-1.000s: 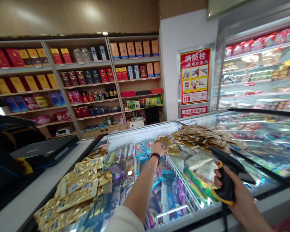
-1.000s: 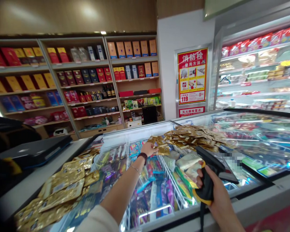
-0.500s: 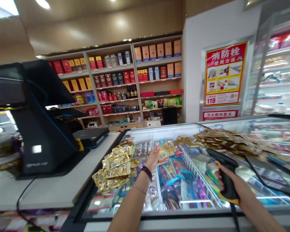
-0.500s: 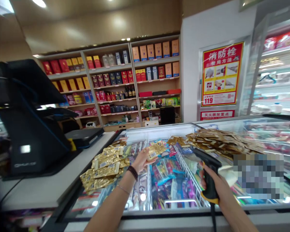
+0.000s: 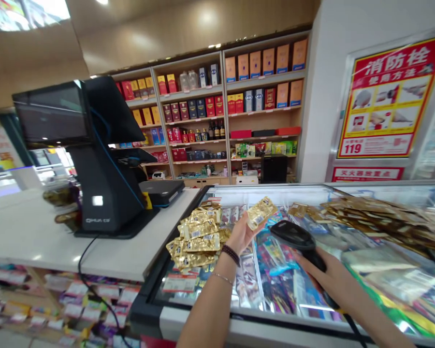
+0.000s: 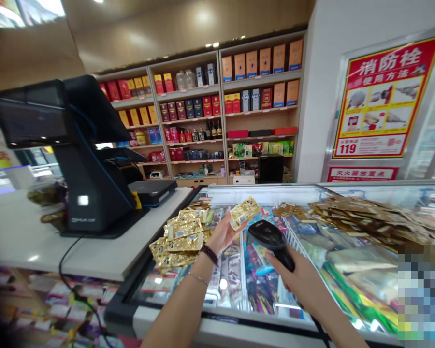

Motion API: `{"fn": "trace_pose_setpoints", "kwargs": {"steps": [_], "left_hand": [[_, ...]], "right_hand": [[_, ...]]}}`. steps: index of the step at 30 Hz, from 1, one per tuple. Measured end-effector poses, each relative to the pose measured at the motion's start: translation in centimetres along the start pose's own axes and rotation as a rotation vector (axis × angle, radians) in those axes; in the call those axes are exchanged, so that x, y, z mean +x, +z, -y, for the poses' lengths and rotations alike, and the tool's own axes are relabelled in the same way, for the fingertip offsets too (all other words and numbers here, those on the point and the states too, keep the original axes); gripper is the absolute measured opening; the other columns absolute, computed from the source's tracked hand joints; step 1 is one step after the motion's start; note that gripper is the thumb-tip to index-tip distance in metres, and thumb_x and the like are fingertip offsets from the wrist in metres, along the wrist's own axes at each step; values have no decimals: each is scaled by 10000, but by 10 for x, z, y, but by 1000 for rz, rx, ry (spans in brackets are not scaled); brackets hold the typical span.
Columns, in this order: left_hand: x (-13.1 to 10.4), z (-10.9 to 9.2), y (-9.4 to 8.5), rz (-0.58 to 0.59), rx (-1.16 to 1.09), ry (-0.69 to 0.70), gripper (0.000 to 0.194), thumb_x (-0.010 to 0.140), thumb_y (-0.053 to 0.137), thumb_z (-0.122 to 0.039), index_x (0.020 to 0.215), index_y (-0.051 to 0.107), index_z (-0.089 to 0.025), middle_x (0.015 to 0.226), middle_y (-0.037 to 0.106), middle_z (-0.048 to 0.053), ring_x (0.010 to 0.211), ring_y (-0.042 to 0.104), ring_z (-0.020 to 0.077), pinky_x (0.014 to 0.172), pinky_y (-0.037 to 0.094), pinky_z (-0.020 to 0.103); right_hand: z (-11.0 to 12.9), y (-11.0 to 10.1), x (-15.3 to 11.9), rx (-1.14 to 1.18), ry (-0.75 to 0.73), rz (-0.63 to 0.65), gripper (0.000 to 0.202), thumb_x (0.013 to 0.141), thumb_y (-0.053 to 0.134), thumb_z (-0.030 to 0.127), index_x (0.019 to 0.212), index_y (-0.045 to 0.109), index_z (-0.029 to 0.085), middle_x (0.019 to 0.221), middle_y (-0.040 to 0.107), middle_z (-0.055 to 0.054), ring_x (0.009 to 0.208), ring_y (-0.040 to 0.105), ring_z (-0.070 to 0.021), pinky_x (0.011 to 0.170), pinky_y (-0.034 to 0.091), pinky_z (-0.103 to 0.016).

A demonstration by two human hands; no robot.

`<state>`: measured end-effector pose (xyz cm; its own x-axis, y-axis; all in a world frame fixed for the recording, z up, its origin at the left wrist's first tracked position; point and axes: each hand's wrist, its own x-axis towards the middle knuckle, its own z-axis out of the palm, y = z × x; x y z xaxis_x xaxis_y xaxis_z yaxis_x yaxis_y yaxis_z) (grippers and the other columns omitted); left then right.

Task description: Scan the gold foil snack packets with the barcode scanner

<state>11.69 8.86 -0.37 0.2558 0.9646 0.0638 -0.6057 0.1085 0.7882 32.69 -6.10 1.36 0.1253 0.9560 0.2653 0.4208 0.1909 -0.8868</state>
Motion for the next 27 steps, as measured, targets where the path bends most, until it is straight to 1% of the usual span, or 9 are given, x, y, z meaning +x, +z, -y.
{"fn": "trace_pose_setpoints", "kwargs": {"steps": [4,7,10,13,16,19,23,27], "left_hand": [[-2,2,3,-25,-85,-27,368,1143,581,-473,1273,730,-163,1461,768,190,1400,728,321,1211,596,488],[-3,2,5,-44,-118,-53,361,1154,562,-434,1297,726,-146,1429,783,201,1360,753,324,1156,635,466],[-4,1,7,-62,-132,-74,386,1180,490,-397,1351,709,-129,1353,811,207,1311,781,315,1110,660,443],[-6,-2,7,-70,-140,-86,407,1197,426,-373,1369,702,-127,1295,829,196,1267,801,293,1078,672,415],[-6,-2,6,-75,-139,-86,399,1198,432,-366,1362,711,-134,1260,839,180,1238,811,272,1055,679,395],[-5,-1,3,-63,-134,-66,388,1197,441,-365,1362,721,-154,1243,845,158,1245,807,260,1065,677,405],[-4,1,-1,-33,-102,-55,408,1198,432,-391,1308,741,-147,1302,834,169,1299,785,271,1136,643,436],[-4,2,-4,-23,-71,-39,391,1172,515,-439,1321,737,-155,1385,808,187,1395,732,317,1212,591,516]], "right_hand": [[-1,7,5,-102,4,14,451,746,756,730,756,691,284,492,577,1,424,529,-222,499,364,-344],[-7,15,10,-196,-18,-48,463,775,653,738,823,712,281,516,579,-7,449,558,-251,518,376,-359],[-10,19,13,-279,-19,-60,502,810,551,752,865,706,278,511,561,-6,457,572,-268,539,391,-373],[-2,18,13,-321,-43,-39,478,798,526,739,844,679,288,529,587,-21,475,598,-278,549,405,-378],[10,14,11,-339,-67,-27,444,772,509,719,807,649,299,520,597,-29,467,597,-282,549,411,-383],[17,10,10,-347,-59,-9,442,767,494,723,790,637,304,491,576,-20,446,583,-279,547,416,-383],[18,6,9,-346,-59,-10,438,771,518,729,786,640,308,491,571,-9,454,586,-275,554,415,-374],[20,5,5,-331,-30,-25,440,758,536,728,797,654,306,500,578,-8,473,579,-285,584,432,-391]]}}
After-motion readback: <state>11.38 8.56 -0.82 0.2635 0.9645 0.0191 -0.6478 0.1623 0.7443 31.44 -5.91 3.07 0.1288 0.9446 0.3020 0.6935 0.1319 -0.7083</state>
